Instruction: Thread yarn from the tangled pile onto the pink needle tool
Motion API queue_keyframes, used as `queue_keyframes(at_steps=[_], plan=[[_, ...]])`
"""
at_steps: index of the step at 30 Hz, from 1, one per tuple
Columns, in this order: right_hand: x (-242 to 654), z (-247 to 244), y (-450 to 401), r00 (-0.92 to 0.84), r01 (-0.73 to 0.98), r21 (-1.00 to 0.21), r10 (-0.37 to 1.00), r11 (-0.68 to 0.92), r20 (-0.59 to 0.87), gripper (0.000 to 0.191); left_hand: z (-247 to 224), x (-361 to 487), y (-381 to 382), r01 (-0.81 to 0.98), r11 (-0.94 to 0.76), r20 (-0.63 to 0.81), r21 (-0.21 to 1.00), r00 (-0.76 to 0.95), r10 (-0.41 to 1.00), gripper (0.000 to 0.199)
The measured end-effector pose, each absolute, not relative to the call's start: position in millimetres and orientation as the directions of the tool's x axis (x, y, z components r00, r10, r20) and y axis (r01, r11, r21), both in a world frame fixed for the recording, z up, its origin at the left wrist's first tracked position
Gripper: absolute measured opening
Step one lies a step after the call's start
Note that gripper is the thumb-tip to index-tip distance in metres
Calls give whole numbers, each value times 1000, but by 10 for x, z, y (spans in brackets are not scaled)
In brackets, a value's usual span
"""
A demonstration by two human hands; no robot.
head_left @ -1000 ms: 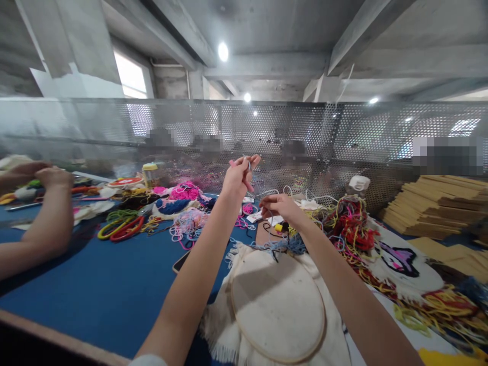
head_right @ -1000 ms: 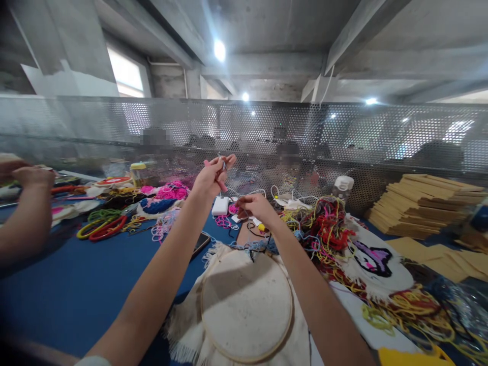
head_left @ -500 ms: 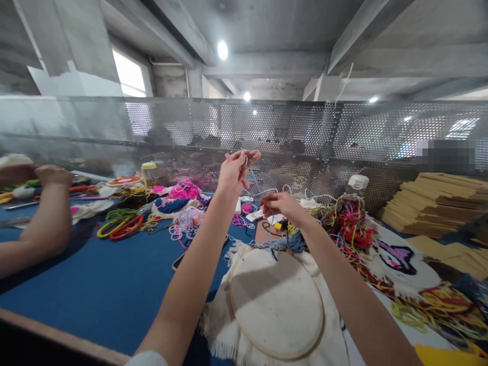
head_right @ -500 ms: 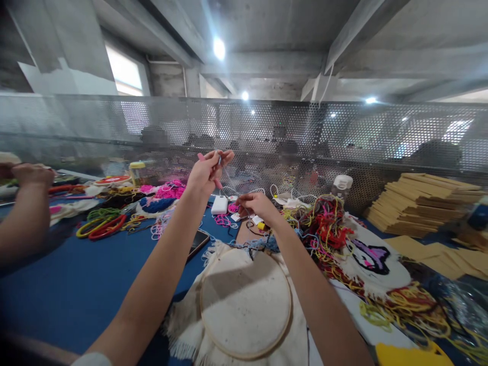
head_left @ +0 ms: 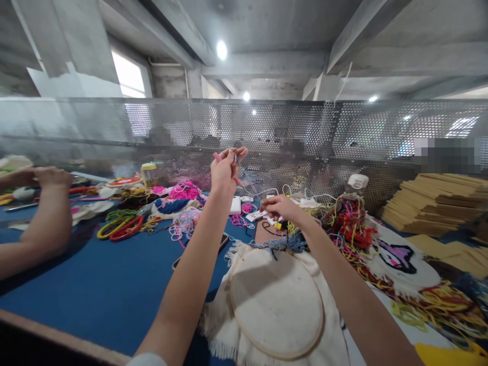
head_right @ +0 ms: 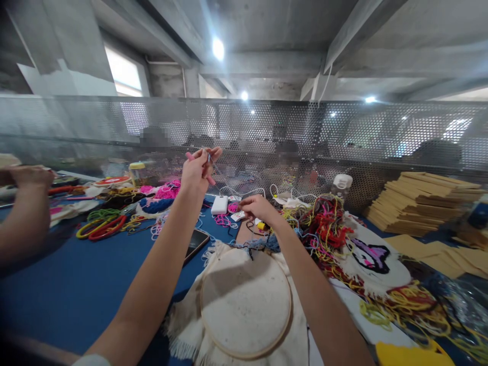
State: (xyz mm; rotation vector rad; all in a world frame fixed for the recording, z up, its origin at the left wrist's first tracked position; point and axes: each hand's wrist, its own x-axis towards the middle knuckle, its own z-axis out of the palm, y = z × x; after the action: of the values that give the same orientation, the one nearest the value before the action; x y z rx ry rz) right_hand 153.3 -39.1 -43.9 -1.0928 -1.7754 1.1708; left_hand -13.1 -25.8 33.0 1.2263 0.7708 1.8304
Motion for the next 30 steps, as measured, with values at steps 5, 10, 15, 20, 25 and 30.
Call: queue_keyframes(at_steps=[5, 10, 15, 20, 25, 30], plan=[[1573, -439, -392, -360, 319, -917, 925, 240, 117, 11, 272, -209, -127, -236, -521, 487, 820, -190, 852, 19], [1613, -449, -383, -368, 329, -913, 923, 242, 112, 12, 263, -271, -80, -502, -430, 389, 751, -190, 901, 20], [1660, -500, -346, -427, 289, -934, 901, 211, 72, 16, 283, -312, -100, -634, -344, 314, 693, -164, 935, 20], [1698, -536, -314, -454, 272, -944, 890, 188, 46, 19, 303, -337, -107, -656, -326, 277, 680, -182, 943, 21], [1723, -546, -294, -450, 276, -942, 892, 189, 47, 22, 296, -362, -83, -673, -339, 281, 658, -198, 939, 22], [1739, -550, -267, -433, 307, -929, 900, 207, 57, 19, 291, -391, -57, -679, -340, 281, 650, -202, 938, 23]])
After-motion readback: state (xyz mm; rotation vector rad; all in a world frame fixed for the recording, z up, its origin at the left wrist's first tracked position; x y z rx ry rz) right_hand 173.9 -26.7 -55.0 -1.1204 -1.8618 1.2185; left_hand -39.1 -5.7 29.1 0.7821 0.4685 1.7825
